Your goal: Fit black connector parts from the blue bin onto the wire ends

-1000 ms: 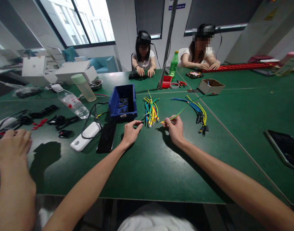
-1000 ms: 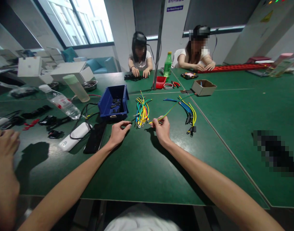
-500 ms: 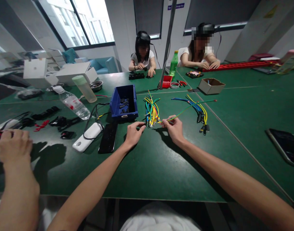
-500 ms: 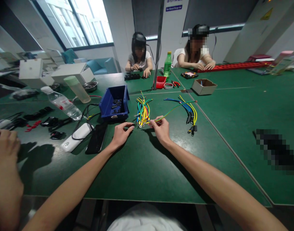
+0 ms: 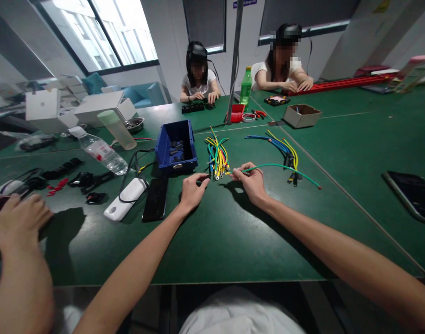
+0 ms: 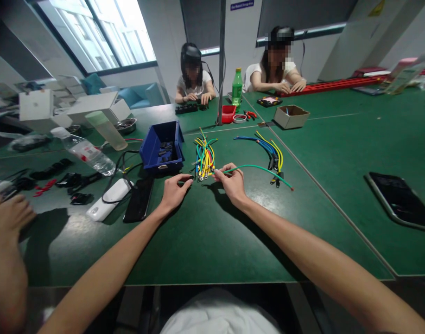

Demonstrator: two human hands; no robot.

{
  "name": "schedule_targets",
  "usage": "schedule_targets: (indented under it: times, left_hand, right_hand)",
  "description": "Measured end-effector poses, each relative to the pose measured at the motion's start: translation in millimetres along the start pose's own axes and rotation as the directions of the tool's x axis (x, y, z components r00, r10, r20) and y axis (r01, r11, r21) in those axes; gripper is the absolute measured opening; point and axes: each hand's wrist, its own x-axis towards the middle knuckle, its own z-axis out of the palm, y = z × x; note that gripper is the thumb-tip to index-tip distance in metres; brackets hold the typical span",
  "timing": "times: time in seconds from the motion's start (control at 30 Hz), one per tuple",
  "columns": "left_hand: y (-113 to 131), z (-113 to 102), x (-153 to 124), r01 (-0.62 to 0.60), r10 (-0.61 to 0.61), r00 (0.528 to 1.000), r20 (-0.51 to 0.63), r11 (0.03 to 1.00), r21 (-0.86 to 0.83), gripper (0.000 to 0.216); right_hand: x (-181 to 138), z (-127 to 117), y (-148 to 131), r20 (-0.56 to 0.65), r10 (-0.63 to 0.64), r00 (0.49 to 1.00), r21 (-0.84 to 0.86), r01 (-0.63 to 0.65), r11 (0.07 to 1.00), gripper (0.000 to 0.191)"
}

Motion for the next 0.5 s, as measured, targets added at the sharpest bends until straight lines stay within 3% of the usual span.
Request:
schedule_targets:
  times: [0.5]
  left_hand:
    - [0.1, -0.4, -0.1, -0.036, 0.036, 0.999, 0.028, 0.999, 0.021, 0.017]
  right_hand:
    - [-0.6, 0.5, -4.0, 0.021, 0.042, 0.999, 0.051, -0.043, 0.998, 0.032]
